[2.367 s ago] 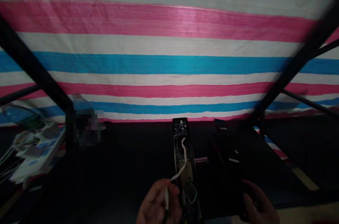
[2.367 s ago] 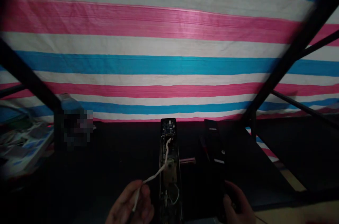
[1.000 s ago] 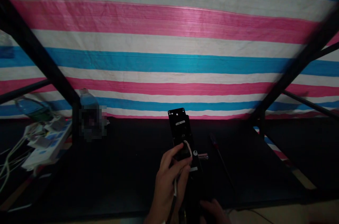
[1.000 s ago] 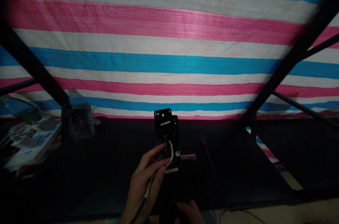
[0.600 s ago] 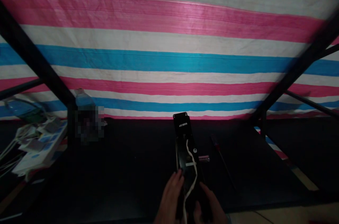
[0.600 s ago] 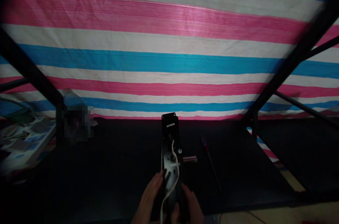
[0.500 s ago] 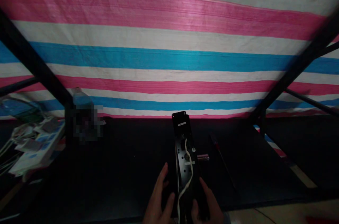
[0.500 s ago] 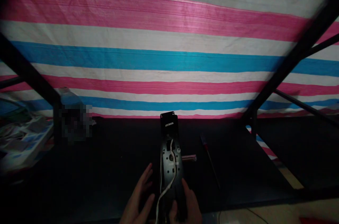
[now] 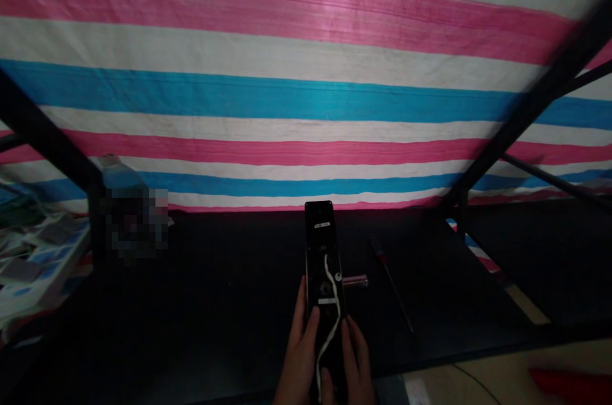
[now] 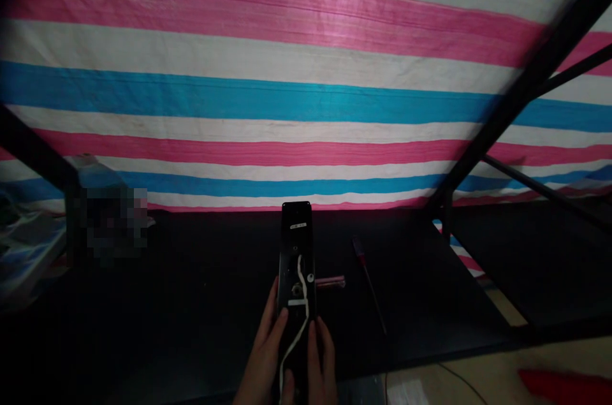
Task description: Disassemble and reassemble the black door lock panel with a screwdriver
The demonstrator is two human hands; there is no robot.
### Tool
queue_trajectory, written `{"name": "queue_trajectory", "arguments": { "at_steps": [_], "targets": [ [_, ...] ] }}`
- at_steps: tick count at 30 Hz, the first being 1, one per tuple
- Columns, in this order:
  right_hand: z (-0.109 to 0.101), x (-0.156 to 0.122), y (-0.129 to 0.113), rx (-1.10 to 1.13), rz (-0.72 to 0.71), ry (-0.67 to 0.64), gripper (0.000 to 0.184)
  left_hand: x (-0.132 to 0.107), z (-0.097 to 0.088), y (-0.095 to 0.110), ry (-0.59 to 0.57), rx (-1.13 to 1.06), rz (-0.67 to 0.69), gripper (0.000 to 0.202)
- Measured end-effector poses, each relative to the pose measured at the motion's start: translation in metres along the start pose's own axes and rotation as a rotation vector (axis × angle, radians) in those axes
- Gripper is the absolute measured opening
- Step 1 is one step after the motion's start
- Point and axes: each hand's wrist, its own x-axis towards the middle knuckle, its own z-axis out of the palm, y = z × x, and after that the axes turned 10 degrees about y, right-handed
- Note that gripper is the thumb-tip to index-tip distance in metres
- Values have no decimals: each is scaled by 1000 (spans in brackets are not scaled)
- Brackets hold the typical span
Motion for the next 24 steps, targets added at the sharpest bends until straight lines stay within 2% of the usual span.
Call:
{"name": "queue_trajectory", "arguments": {
  "at_steps": [7,13,16,18,21,24],
  "targets": [
    [9,-9,7,16,-27,-64,72,1,7,-1,38,48,79,65],
    [8,6,9,47,-11,-170,76,7,11,-5,95,122,182,61],
    [7,16,10,61,10,-232,77,14,11,-11,145,125,154,61],
    [8,18,11,55,36,-264,78,19,11,-12,134,124,122,61],
    [7,17,14,62,74,-327,87,23,8,-10,81,145,118,62],
    [-4,19,22,151,56,-473,106,24,2,-8,42,184,131,63]
  ]
}}
